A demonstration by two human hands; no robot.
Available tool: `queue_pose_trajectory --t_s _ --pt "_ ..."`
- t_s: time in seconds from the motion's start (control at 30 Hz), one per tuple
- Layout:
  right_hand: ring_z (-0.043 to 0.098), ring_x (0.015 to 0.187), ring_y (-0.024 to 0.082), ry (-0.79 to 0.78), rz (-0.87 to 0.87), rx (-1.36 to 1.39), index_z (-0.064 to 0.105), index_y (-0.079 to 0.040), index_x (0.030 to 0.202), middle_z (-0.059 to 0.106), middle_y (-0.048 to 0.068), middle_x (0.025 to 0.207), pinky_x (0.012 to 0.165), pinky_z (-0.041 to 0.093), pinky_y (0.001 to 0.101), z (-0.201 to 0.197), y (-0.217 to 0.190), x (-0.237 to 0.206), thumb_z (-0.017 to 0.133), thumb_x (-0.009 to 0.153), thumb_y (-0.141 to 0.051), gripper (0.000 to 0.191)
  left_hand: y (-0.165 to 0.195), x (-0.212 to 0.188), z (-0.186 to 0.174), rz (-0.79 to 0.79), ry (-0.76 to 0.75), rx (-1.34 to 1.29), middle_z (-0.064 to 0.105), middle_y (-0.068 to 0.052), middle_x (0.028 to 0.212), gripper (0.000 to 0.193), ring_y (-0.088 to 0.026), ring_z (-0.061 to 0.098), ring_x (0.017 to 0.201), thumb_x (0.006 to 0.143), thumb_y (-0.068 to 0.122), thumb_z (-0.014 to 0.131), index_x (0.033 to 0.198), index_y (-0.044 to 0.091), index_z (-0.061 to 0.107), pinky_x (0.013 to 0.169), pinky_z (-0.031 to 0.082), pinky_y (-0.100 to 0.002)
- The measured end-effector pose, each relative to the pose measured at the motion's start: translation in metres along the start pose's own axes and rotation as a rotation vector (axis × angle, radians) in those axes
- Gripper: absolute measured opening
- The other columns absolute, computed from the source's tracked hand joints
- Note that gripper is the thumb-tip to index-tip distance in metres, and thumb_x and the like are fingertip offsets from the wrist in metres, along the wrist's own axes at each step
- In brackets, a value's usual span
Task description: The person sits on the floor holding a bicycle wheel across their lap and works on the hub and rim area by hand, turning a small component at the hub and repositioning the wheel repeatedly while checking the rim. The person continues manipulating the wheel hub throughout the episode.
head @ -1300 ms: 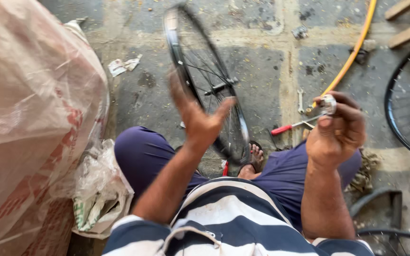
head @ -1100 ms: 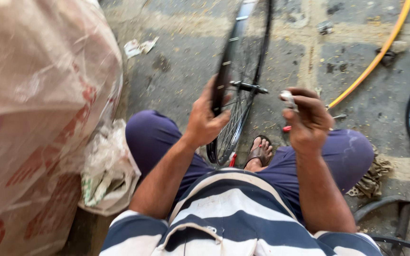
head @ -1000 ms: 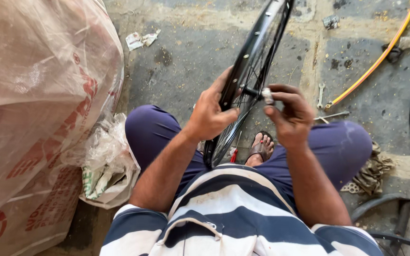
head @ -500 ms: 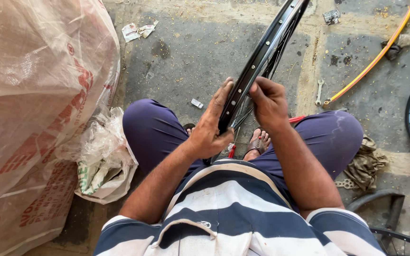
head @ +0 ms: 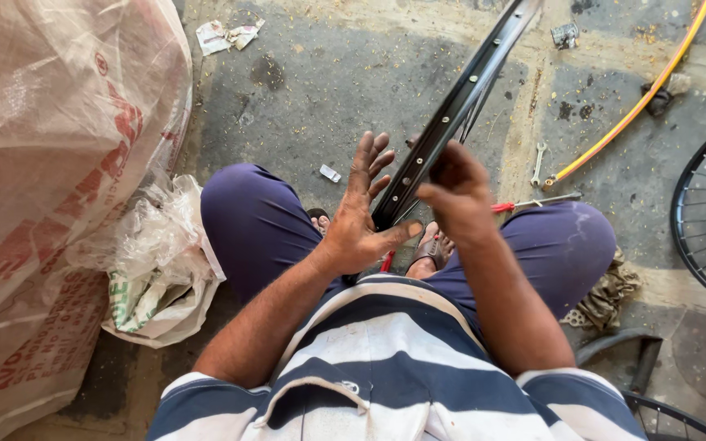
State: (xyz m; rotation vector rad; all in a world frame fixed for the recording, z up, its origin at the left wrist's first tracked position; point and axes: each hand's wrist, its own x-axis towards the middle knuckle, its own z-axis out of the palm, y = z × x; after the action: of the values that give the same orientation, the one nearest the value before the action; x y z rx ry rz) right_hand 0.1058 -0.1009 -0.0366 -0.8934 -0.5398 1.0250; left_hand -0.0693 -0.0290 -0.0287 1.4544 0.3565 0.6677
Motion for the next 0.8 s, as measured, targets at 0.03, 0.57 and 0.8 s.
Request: queue_pose_trajectory --t_s 0.03,0.57,0.8 --pt "0.07 0.11 0.013 -0.046 -0.023 0.039 0.066 -0.009 0.115 0.071 0.002 0.116 0.097 0.06 0.0271 -0.003 0.0 0.0 0.082 0.075 0.008 0.046 0.0 0.0 -0.001 -0.004 -0.007 0.036 0.018 -0.021 0.176 0.126 -0.036 0.028 0.163 0.087 0.028 0.087 0.169 0.01 -0.007 0.132 0.03 -0.049" --pt "0.067 0.092 0.014 0.068 0.01 -0.378 0.07 -0.006 0.119 0.069 0.003 0.101 0.08 0.057 0.0294 -0.021 0.0 -0.006 0.078 0.089 0.009 0.034 0.003 0.001 0.005 -0.009 -0.041 0.215 0.028 -0.022 0.171 0.129 -0.037 0.035 0.16 0.085 0.039 0.088 0.169 0.008 -0.005 0.128 0.035 -0.049" --pt "0.072 0.101 0.018 -0.111 -0.057 0.141 0.07 -0.005 0.107 0.074 0.008 0.109 0.089 0.06 0.0327 -0.02 0.002 -0.007 0.078 0.088 0.008 0.024 0.005 0.002 0.006 0.006 -0.056 0.217 0.024 -0.025 0.174 0.126 -0.037 0.035 0.16 0.089 0.043 0.084 0.169 0.007 -0.006 0.129 0.035 -0.048"
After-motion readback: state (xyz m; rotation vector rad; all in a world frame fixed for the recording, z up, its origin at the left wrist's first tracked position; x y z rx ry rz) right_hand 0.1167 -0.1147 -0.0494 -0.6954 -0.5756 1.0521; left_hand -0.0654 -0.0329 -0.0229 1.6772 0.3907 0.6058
